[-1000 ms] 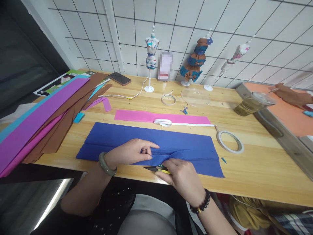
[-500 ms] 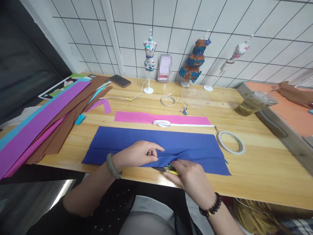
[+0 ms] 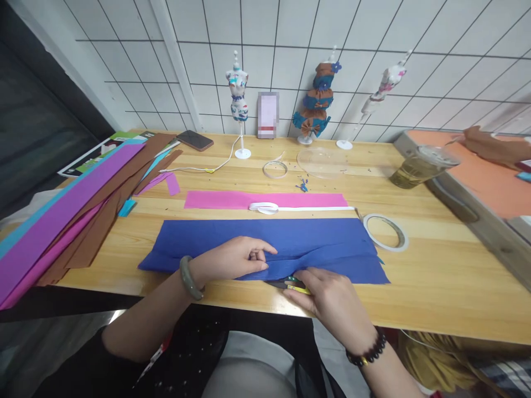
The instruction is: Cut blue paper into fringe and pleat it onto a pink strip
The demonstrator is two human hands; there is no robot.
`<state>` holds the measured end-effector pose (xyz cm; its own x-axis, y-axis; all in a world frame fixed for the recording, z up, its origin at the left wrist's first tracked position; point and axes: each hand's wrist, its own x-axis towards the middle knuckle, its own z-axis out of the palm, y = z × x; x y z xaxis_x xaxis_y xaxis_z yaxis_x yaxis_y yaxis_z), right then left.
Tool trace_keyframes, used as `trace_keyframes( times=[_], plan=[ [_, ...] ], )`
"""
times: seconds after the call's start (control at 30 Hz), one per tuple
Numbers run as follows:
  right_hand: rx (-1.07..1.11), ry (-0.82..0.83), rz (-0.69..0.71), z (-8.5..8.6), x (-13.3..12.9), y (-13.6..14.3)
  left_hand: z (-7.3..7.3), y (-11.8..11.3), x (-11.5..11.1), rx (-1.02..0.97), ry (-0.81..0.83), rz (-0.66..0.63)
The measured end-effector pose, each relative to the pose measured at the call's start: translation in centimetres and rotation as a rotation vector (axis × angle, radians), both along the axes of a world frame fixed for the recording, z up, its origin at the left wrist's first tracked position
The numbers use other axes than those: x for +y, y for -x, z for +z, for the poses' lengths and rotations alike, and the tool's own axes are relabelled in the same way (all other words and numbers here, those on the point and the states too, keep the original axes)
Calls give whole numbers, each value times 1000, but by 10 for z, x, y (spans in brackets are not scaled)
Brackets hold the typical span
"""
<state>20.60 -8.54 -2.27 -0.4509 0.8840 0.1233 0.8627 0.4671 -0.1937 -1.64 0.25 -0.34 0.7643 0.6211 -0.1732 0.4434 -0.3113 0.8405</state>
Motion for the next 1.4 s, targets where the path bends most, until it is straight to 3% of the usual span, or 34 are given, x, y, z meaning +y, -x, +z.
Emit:
trace_keyframes(
  times=[0.17,0.37,1.4],
  plan=[
    [3,7,1,3,-2,3,8,17,1,93,-62,-37],
    [-24,25,34,6,0,6,8,30,1,107,-56,-59],
    [-27,-3,72,6,9,24,4,31,-1,50,-29,-22]
  ],
)
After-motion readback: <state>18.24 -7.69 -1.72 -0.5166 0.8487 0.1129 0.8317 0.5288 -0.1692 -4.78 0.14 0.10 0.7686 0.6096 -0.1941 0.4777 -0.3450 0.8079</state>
